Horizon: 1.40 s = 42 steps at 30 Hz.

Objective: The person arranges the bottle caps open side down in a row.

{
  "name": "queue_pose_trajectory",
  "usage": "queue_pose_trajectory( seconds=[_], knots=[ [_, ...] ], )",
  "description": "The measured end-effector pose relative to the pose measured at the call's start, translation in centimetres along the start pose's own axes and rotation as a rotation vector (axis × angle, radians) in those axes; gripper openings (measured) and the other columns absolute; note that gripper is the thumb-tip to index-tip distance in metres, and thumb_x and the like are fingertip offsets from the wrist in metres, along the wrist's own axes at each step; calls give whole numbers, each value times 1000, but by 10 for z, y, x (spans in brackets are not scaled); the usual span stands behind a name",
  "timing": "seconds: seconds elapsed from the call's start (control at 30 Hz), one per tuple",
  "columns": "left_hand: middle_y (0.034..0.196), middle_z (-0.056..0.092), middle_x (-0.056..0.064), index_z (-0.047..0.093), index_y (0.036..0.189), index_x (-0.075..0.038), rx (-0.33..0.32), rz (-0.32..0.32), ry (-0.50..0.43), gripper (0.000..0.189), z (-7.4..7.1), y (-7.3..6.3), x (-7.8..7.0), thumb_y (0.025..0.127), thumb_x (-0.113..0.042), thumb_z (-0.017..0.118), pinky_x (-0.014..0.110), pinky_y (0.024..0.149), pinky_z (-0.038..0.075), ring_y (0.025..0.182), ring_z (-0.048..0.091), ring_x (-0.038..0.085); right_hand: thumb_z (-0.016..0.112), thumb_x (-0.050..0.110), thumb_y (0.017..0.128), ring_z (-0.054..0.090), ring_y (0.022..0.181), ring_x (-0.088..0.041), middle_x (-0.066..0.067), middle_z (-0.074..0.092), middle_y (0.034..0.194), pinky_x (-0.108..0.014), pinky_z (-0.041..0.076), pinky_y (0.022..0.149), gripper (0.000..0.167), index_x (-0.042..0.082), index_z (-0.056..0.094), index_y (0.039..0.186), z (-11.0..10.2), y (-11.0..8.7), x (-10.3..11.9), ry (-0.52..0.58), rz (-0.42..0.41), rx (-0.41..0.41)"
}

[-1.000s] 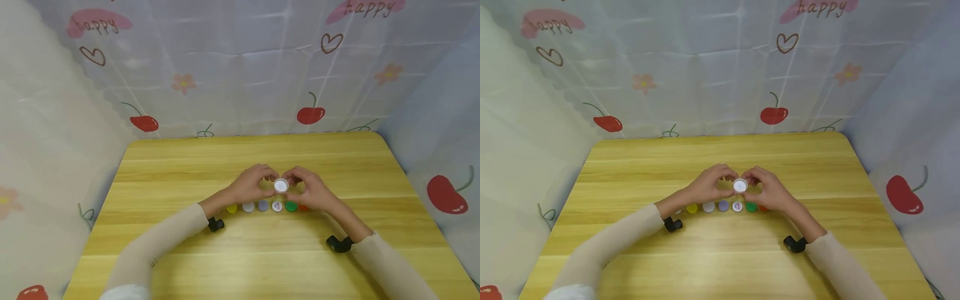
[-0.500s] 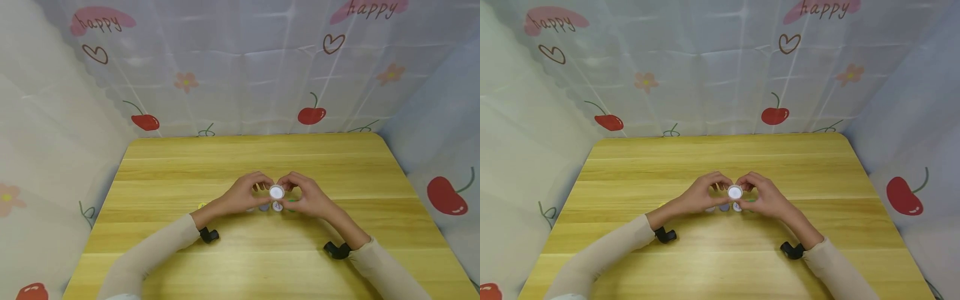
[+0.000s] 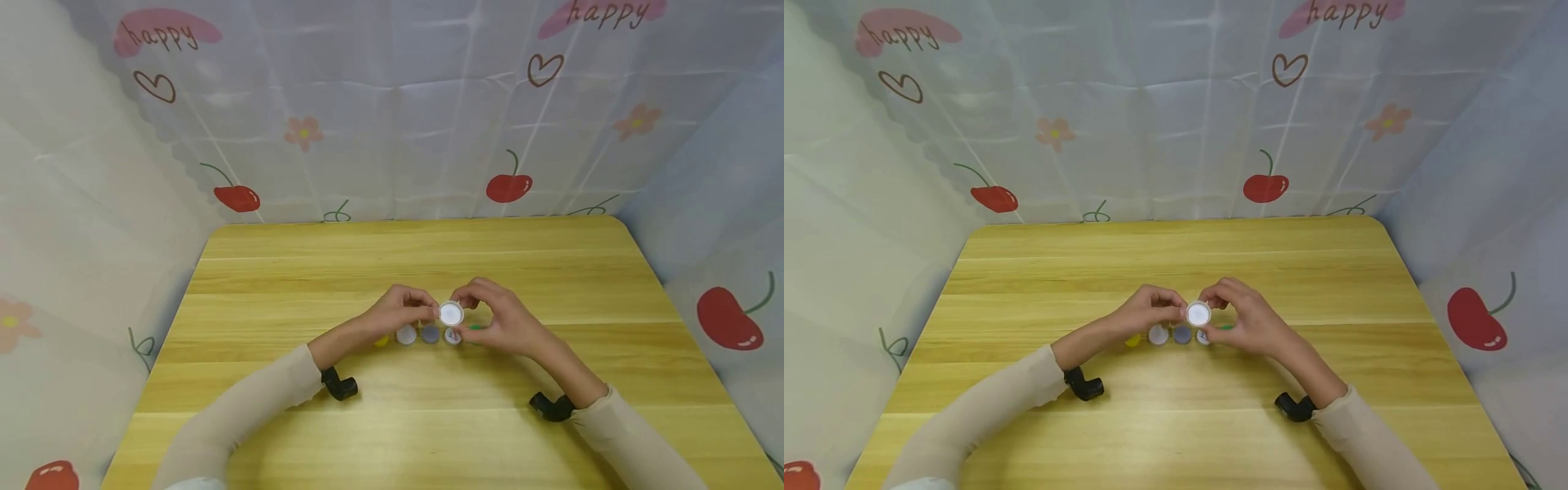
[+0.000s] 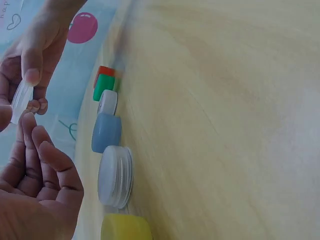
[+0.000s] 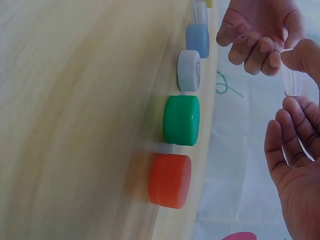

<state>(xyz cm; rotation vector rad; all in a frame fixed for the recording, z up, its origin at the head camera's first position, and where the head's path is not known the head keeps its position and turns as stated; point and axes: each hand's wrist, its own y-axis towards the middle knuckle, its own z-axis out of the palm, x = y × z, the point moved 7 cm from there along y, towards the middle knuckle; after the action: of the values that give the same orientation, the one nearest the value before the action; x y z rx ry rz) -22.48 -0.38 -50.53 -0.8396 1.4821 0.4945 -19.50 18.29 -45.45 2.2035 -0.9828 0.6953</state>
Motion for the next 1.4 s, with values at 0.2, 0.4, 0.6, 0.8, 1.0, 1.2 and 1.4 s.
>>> queue_pose_trajectory(
  seconds=[0.2, 0.4, 0.6, 0.8, 1.0, 1.2, 1.4],
  knots=[
    [100, 75, -2, 79, 108, -7, -21, 10, 29, 21, 0, -1, -1, 100, -24, 68, 30, 85, 57, 94, 67, 19, 95, 17, 82, 63, 94, -21, 11, 67, 105, -40, 57, 83, 45, 20, 71, 120, 2, -1, 2, -31, 4, 7],
    [96, 74, -4, 80, 104, -20, -102, 125, 266, 13, -12, -5, -10, 101, -27, 69, 29, 81, 54, 90, 64, 13, 93, 19, 86, 65, 97, -23, 0, 71, 111, -34, 57, 85, 52, 16, 69, 131, 4, -1, -1, -40, 11, 8],
    [95, 71, -10, 74, 100, -24, -241, 347, 621, 5, -21, -19, -33, 95, -22, 74, 25, 78, 55, 89, 65, 7, 74, 24, 104, 66, 98, -16, -1, 71, 112, -31, 59, 85, 25, 17, 71, 128, 11, -1, -14, 134, 192, 70],
    [95, 72, -5, 75, 100, -16, -352, 698, 982, 10, -12, -36, -61, 91, -20, 78, 23, 79, 56, 90, 64, 11, 48, 27, 117, 69, 104, -30, -24, 70, 119, -32, 60, 89, 34, 3, 71, 123, 26, 3, -22, 456, 347, 179],
    [94, 72, -4, 75, 101, -15, -368, 909, 1133, 13, 1, -42, -69, 92, -23, 76, 24, 77, 55, 86, 64, 13, 49, 24, 116, 53, 85, -31, -17, 61, 99, -38, 51, 75, 39, -13, 62, 117, 34, 3, -23, 609, 365, 194],
    [96, 72, -5, 75, 104, -16, -360, 905, 1128, 13, 4, -41, -69, 93, -23, 76, 23, 76, 55, 87, 64, 12, 53, 23, 113, 61, 90, -23, -11, 66, 103, -36, 58, 81, 38, -14, 61, 121, 35, 1, -26, 677, 402, 174],
    [103, 72, -7, 75, 112, -21, -273, 630, 747, 17, -3, -34, -59, 97, -29, 80, 25, 81, 57, 95, 64, 10, 62, 9, 106, 64, 91, -16, -6, 69, 104, -28, 59, 86, 18, -3, 66, 118, 26, 0, -21, 629, 317, 41]
  ],
)
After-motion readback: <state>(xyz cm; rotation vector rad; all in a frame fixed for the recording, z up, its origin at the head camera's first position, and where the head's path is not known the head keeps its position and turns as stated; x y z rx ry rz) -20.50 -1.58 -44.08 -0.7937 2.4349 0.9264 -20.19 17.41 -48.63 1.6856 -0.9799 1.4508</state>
